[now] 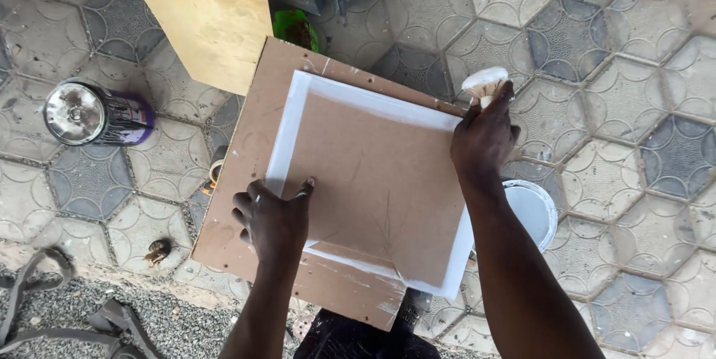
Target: The person paints a rectangular white wooden board with white paint using a round brush. They dip the brush into a paint bucket, apply paint to the board's surface and edges, flip the board to paint the other side, and place the finished board on a wooden rack.
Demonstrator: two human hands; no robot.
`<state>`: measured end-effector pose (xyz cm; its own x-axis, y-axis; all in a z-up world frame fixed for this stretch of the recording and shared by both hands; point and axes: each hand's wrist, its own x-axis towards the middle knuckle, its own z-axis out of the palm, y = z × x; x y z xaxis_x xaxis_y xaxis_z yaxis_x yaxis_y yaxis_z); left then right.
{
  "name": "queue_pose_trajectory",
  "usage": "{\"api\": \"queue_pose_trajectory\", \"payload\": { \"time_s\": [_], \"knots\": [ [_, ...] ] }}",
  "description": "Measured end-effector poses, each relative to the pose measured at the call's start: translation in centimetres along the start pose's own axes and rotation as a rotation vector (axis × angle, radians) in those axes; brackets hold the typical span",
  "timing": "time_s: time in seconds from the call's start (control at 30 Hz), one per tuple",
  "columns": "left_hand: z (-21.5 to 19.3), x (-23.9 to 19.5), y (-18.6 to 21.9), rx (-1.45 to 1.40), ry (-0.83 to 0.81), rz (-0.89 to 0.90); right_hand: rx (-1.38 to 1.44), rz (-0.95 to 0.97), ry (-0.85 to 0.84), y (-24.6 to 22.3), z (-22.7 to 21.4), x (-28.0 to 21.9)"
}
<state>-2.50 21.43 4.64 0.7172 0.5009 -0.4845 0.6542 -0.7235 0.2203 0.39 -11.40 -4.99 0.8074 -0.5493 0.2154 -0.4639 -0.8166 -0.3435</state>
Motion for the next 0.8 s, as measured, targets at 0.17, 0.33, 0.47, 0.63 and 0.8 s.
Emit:
{"api": "queue_pose_trajectory", "payload": {
  "time_s": [0.17, 0.33, 0.47, 0.63, 0.8],
  "knots": [
    [-4.0, -1.8, 3.0, -0.07, -0.113, 0.034, -0.072, 0.127, -0.026, 3.5, -2.8, -3.3],
    [-1.5, 0.1, 4.9, -0.101, -0.165, 0.167, -0.134, 0.216, 0.009, 7.7, -5.9, -9.2],
    [-1.0, 0.7, 12.2, 0.056, -0.078, 0.487, -0.02, 0.333, 0.019, 7.9, -9.0, -15.5],
    [4.8, 4.9, 21.1, 0.267, 0.044, 0.961, 0.349, 0.761, -0.156, 1.8, -12.1, -20.8],
    [6.2, 4.1, 24.9, 0.542, -0.074, 1.111, 0.507, 1.012, -0.165, -0.4, -11.6, -22.7]
  ]
}}
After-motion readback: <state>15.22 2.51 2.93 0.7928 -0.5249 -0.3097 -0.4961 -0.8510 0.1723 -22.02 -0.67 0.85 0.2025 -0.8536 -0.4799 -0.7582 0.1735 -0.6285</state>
